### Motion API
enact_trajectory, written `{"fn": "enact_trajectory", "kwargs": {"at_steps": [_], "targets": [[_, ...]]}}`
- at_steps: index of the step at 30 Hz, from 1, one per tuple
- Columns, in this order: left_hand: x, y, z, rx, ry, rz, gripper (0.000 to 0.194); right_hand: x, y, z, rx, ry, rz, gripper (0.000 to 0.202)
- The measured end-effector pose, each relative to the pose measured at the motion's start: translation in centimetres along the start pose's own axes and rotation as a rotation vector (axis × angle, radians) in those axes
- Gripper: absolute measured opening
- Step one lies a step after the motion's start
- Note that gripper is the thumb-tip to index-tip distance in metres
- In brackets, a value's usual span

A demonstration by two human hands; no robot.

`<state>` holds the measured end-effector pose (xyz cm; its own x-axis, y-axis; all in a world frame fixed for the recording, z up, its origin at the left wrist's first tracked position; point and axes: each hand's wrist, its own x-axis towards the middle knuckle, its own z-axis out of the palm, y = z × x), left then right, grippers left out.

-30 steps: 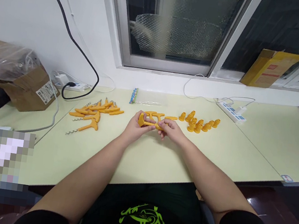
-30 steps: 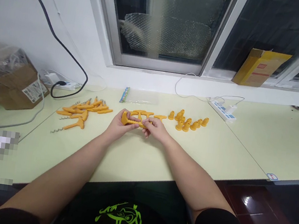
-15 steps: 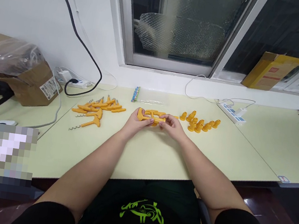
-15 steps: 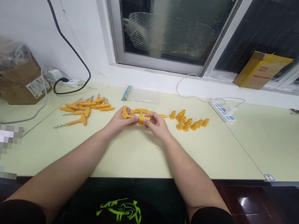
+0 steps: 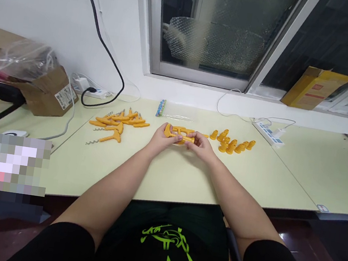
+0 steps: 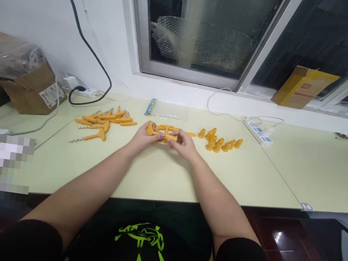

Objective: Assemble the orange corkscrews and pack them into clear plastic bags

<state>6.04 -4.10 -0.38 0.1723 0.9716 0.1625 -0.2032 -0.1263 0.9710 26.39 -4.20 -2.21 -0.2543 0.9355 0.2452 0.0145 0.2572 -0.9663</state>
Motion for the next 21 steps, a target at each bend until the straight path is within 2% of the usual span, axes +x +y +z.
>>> {"fn": "enact_trajectory", "kwargs": {"at_steps": [6, 8, 11, 15, 17, 21], "targets": [[-0.1, -0.2, -0.4, 0.138, -0.093, 0.104, 0.055, -0.2, -1.1, 0.1, 0.244, -0.137, 0.381, 0.037], [-0.2, -0.2, -0.3, 0.131, -0.133, 0.095, 0.055, -0.3, -1.3, 0.1, 0.268, -0.160, 0.434, 0.035], [-0.1, -0.2, -0.4, 0.024, -0.173, 0.019, 0.063, -0.3, -1.1, 0.0, 0.262, -0.186, 0.358, 0.037], [0.4, 0.0, -1.6, -0.143, -0.050, -0.152, 0.077, -0.1, -0.6, -0.7, 0.195, -0.175, 0.195, 0.045], [0.8, 0.3, -2.5, -0.183, -0.017, -0.189, 0.073, 0.0, -0.5, -1.1, 0.138, -0.143, 0.129, 0.044], [1.7, 1.0, -4.5, -0.244, 0.048, -0.167, 0.056, 0.1, -0.5, -2.1, 0.017, -0.040, 0.027, 0.036]]}}
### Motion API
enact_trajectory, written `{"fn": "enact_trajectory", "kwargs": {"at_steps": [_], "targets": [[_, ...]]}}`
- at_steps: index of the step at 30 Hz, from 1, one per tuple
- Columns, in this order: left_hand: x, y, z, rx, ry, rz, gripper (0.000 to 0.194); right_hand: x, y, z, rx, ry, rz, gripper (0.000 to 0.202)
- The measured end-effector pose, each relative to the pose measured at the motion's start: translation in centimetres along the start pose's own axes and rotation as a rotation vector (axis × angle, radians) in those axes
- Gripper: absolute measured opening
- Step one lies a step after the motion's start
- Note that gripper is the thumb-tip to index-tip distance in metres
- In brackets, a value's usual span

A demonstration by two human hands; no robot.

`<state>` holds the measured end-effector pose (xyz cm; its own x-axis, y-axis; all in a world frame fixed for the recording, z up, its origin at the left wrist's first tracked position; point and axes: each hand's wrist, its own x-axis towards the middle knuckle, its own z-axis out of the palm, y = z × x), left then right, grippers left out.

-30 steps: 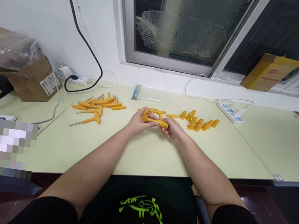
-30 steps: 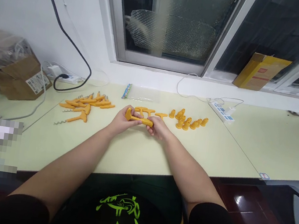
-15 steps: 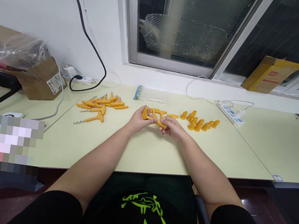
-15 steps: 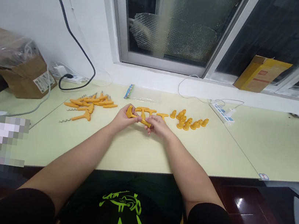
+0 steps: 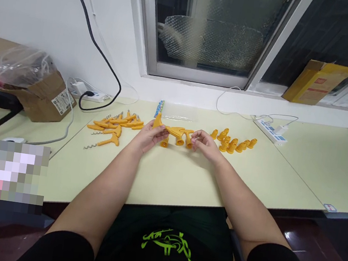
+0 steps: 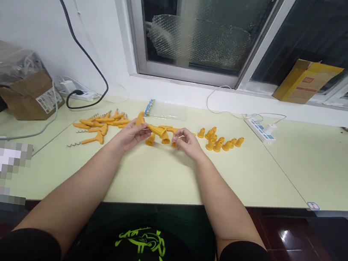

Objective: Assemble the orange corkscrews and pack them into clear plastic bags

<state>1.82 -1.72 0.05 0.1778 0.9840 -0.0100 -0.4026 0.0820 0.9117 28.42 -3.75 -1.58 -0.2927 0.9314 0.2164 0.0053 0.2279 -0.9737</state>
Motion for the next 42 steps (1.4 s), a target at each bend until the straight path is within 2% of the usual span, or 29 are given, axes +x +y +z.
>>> {"fn": "enact_trajectory", "kwargs": {"at_steps": [4, 7, 9, 12, 16, 19, 23, 28, 30, 33, 37, 40, 42], "targets": [[0.8, 0.9, -2.0, 0.043, 0.217, 0.036, 0.048, 0.1, -0.1, -1.1, -0.216, 0.230, -0.074, 0.025], [1.1, 1.0, -3.6, 0.407, 0.386, -0.001, 0.041, 0.2, -0.1, -2.1, -0.377, 0.409, -0.140, 0.018], [1.1, 0.8, -4.3, 0.681, 0.411, -0.038, 0.039, 0.2, -0.2, -3.0, -0.507, 0.514, -0.182, 0.014], [1.0, 0.6, -4.5, 0.869, 0.415, -0.061, 0.036, 0.1, -0.4, -4.6, -0.720, 0.656, -0.215, 0.011], [1.0, 0.4, -3.9, 1.124, 0.451, -0.054, 0.032, -0.3, -0.7, -6.7, -0.886, 0.780, -0.110, 0.011], [1.1, 0.1, -3.6, 1.207, 0.435, -0.065, 0.030, -0.6, -0.9, -7.5, -0.956, 0.797, 0.047, 0.012], [1.2, 0.0, -3.5, 1.190, 0.413, -0.061, 0.029, -0.8, -1.3, -7.7, -1.008, 0.768, 0.191, 0.015], [0.4, 1.8, -4.3, 1.255, 0.490, -0.019, 0.017, -0.9, -1.6, -7.6, -1.022, 0.644, 0.326, 0.016], [-0.3, 3.2, -5.4, 1.320, 0.548, -0.013, 0.019, -1.0, -1.6, -7.5, -1.026, 0.604, 0.351, 0.018], [-1.8, 5.3, -8.1, 1.449, 0.581, -0.052, 0.038, -1.0, -1.4, -7.2, -1.035, 0.559, 0.365, 0.019], [-4.1, 6.9, -12.4, 1.696, 0.481, -0.318, 0.048, -1.1, -1.3, -6.9, -1.039, 0.487, 0.396, 0.023], [-5.8, 7.1, -14.7, 1.788, 0.388, -0.361, 0.051, -1.1, -1.3, -7.0, -1.053, 0.487, 0.390, 0.025], [-6.7, 6.9, -15.3, 1.835, 0.337, -0.349, 0.054, -1.1, -1.3, -7.2, -1.082, 0.525, 0.383, 0.025]]}}
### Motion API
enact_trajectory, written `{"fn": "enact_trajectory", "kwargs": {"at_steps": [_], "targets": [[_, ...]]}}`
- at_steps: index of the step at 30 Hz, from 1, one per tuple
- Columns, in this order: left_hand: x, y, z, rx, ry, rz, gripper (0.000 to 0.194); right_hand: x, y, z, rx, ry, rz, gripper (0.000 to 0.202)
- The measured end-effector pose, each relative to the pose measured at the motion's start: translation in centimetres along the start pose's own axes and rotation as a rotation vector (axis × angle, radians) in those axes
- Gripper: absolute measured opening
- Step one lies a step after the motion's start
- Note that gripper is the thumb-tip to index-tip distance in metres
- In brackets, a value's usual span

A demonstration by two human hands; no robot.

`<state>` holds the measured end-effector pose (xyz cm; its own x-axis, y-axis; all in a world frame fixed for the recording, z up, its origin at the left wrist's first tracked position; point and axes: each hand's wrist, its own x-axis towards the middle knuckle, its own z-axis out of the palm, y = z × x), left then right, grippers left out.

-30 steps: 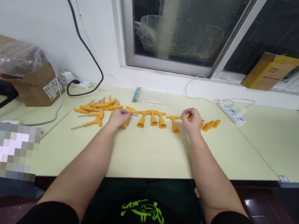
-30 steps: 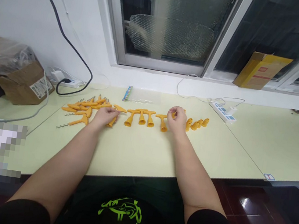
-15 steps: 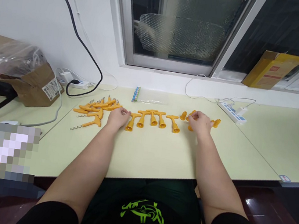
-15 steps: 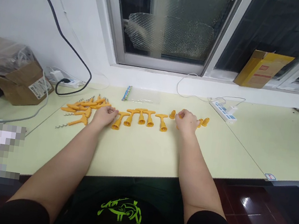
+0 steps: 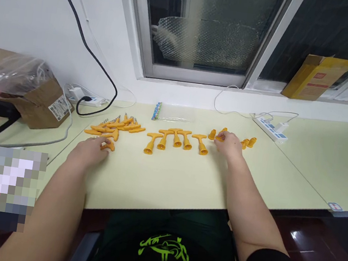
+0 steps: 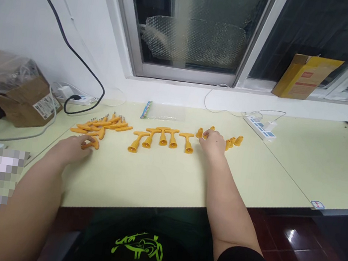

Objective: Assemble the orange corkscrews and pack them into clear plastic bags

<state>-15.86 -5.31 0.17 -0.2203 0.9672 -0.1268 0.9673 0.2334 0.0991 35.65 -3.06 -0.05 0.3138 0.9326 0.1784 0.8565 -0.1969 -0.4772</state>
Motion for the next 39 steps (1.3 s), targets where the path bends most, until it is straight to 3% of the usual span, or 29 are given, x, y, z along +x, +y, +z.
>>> {"fn": "enact_trajectory", "kwargs": {"at_steps": [5, 12, 16, 21, 23, 25, 26, 28, 30, 32, 34, 39], "targets": [[-2.1, 1.1, 0.0, 0.013, -0.113, 0.056, 0.066, 0.6, 0.8, -0.2, -0.024, -0.009, 0.062, 0.031], [-4.7, 5.0, -1.1, -0.005, -0.190, 0.198, 0.054, 0.9, 1.2, 0.0, -0.033, -0.037, 0.048, 0.031], [-5.7, 7.8, -3.6, -0.059, -0.055, 0.263, 0.048, 0.5, 0.9, -0.3, -0.034, -0.031, 0.055, 0.032], [-5.4, 13.0, -6.3, -0.467, 0.111, 0.411, 0.036, 0.1, 0.5, -0.5, -0.068, -0.016, 0.026, 0.032], [-4.3, 15.3, -6.0, -0.700, 0.155, 0.401, 0.029, 0.1, 0.6, -0.4, -0.068, -0.046, 0.022, 0.035], [-2.9, 17.2, -4.7, -1.033, 0.098, 0.345, 0.024, 0.1, 0.7, -0.2, -0.060, -0.064, 0.017, 0.037], [-2.3, 18.1, -3.9, -1.259, 0.034, 0.284, 0.023, 0.1, 0.7, -0.1, -0.053, -0.067, 0.011, 0.037], [-1.3, 19.2, -2.1, -1.632, -0.213, 0.163, 0.019, 0.1, 0.6, 0.2, -0.031, -0.079, -0.007, 0.037], [-0.8, 19.7, -0.6, -1.838, -0.406, 0.052, 0.015, 0.1, 0.5, 0.6, -0.001, -0.115, -0.011, 0.038], [-0.6, 19.6, 0.4, -1.910, -0.504, 0.006, 0.012, 0.0, 0.3, 1.1, 0.032, -0.159, -0.010, 0.038], [-0.5, 19.1, 0.8, -1.930, -0.505, -0.007, 0.015, 0.1, 0.3, 1.4, 0.061, -0.168, -0.015, 0.037], [-0.3, 18.5, 0.7, -1.974, -0.322, 0.028, 0.028, 0.1, -0.1, 1.4, 0.218, -0.012, -0.097, 0.036]]}}
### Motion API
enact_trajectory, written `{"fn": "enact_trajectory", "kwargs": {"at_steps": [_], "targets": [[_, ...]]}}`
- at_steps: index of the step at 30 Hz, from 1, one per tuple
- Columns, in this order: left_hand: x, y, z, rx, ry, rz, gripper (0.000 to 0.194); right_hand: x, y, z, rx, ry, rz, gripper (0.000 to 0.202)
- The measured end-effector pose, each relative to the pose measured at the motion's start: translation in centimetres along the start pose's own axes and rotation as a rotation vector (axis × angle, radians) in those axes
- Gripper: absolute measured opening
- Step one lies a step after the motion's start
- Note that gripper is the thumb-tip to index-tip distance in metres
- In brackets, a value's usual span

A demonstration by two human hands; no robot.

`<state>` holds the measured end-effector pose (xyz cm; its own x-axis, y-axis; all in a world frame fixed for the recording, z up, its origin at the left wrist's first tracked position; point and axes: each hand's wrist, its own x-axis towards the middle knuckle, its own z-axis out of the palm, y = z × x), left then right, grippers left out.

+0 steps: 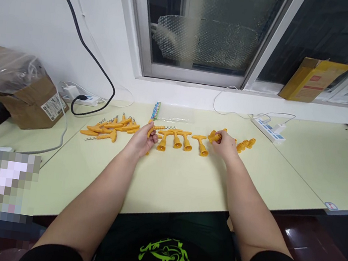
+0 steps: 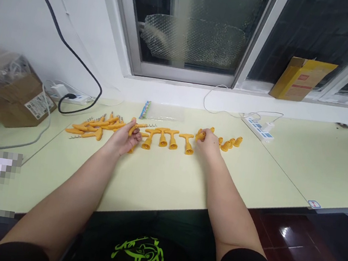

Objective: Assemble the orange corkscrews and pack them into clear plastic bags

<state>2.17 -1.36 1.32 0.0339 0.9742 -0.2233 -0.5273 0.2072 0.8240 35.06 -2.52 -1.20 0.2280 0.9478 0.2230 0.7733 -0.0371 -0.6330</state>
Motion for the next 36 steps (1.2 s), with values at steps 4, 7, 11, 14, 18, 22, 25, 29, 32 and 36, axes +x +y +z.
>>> {"fn": "enact_trajectory", "kwargs": {"at_steps": [4, 7, 11, 14, 18, 22, 25, 29, 32, 36], "targets": [[-0.1, -0.4, 0.1, 0.063, -0.045, 0.049, 0.032, -0.6, -1.3, 0.7, 0.209, -0.007, -0.138, 0.038], [-0.3, -0.8, 0.3, 0.163, -0.055, 0.118, 0.031, -1.5, -2.5, 2.0, 0.380, -0.122, -0.288, 0.037], [-0.7, -1.1, 0.5, 0.214, -0.087, 0.137, 0.030, -2.6, -3.9, 3.2, 0.414, -0.207, -0.520, 0.040], [-0.8, -1.2, 0.5, 0.227, -0.127, 0.138, 0.029, -3.2, -4.4, 3.5, 0.356, -0.222, -0.600, 0.046], [-0.7, -1.5, 0.4, 0.268, -0.168, 0.138, 0.029, -3.4, -4.4, 3.7, 0.403, -0.212, -0.536, 0.046], [-0.7, -2.0, 0.4, 0.315, -0.210, 0.147, 0.035, -3.4, -4.5, 3.8, 0.425, -0.201, -0.543, 0.031], [-1.0, -2.5, 0.7, 0.365, -0.244, 0.147, 0.039, -3.4, -4.9, 3.8, 0.423, -0.184, -0.632, 0.027], [-1.5, -3.3, 1.3, 0.392, -0.227, 0.086, 0.042, -3.6, -5.4, 4.1, 0.464, -0.164, -0.725, 0.024], [-1.9, -3.5, 1.7, 0.333, -0.235, 0.032, 0.046, -3.8, -5.5, 4.4, 0.504, -0.154, -0.686, 0.025], [-2.6, -3.5, 1.9, 0.329, -0.296, 0.109, 0.052, -4.2, -5.8, 4.8, 0.608, -0.261, -0.469, 0.035]]}}
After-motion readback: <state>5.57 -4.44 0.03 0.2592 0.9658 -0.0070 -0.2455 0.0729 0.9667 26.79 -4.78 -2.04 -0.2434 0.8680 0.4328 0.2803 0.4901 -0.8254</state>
